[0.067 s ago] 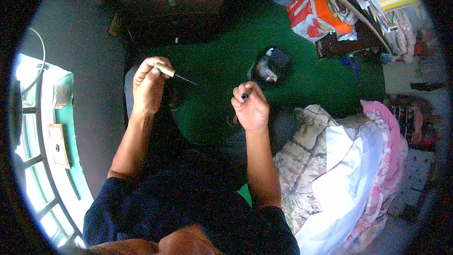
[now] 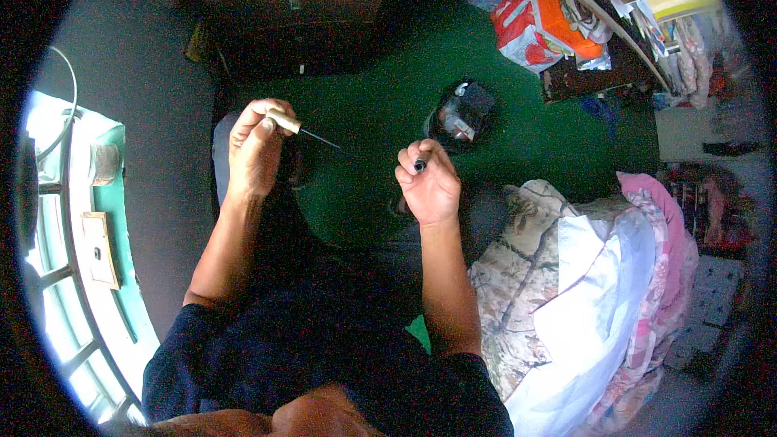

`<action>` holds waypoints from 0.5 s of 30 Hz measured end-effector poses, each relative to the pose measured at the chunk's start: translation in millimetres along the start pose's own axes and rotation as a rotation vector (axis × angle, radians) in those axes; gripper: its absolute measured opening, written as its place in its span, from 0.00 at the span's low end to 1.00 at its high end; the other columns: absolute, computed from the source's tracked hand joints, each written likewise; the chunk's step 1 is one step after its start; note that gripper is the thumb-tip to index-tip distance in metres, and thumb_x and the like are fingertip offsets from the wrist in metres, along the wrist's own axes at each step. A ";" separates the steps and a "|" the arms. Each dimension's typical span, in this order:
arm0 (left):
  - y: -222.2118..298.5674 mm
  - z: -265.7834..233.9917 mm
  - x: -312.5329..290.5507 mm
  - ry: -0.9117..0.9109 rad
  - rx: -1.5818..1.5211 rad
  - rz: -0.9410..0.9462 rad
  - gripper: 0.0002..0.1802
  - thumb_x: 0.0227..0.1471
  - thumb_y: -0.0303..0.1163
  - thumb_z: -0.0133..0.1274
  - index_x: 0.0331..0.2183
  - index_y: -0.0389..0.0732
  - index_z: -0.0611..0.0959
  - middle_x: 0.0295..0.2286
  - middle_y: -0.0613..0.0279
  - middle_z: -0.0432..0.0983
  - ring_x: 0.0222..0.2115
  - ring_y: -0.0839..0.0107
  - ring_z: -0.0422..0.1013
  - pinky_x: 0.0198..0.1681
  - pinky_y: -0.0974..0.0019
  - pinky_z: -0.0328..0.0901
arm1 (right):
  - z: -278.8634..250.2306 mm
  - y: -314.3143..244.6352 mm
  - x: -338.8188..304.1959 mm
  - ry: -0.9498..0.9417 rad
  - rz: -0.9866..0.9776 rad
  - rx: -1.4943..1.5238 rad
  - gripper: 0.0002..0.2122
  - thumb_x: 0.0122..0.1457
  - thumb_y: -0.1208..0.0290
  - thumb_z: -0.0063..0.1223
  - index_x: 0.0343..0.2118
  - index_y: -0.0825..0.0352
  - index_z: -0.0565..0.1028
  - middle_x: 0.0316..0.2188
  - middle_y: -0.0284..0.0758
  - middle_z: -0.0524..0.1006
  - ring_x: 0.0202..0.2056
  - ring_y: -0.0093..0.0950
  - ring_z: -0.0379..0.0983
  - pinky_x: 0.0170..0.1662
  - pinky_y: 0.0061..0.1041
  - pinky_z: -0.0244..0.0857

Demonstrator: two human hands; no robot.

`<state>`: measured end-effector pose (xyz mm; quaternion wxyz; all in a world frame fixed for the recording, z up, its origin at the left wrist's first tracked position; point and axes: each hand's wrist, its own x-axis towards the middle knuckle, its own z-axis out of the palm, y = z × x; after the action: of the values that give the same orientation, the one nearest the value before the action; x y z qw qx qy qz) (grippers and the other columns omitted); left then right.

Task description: The person opens a small black box with a yellow interior and removes several small items, including a cylindrical object. They then place the box on the floor and examine the cylindrical object. Finally, they stand and sort through papers and envelopes on a cluttered desk.

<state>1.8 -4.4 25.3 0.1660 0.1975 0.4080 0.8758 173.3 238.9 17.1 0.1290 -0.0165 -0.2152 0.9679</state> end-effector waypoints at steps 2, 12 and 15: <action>-1.6 0.3 -2.9 0.005 0.001 -0.022 0.11 0.63 0.31 0.55 0.44 0.37 0.82 0.39 0.58 0.79 0.38 0.71 0.73 0.46 0.66 0.67 | 0.1 0.8 4.3 -0.024 0.012 0.003 0.09 0.66 0.72 0.55 0.46 0.68 0.76 0.34 0.34 0.70 0.35 0.26 0.63 0.37 0.23 0.63; -0.6 3.3 -6.9 -0.008 -0.053 -0.018 0.11 0.63 0.32 0.54 0.45 0.38 0.82 0.42 0.58 0.79 0.39 0.71 0.74 0.46 0.66 0.67 | 4.3 3.4 17.0 -0.084 0.066 0.018 0.10 0.65 0.71 0.55 0.46 0.68 0.76 0.33 0.33 0.69 0.35 0.27 0.63 0.37 0.24 0.63; 1.0 3.7 -6.6 0.001 -0.068 -0.006 0.11 0.63 0.31 0.54 0.45 0.38 0.82 0.42 0.58 0.79 0.40 0.71 0.74 0.45 0.66 0.67 | 4.3 4.6 16.8 -0.025 0.061 -0.017 0.11 0.66 0.69 0.55 0.48 0.69 0.76 0.32 0.33 0.71 0.35 0.26 0.65 0.37 0.25 0.64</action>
<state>9.2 -5.6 26.8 0.1750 0.1899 0.3789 0.8887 155.6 237.4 19.5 0.0968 -0.0120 -0.2243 0.9696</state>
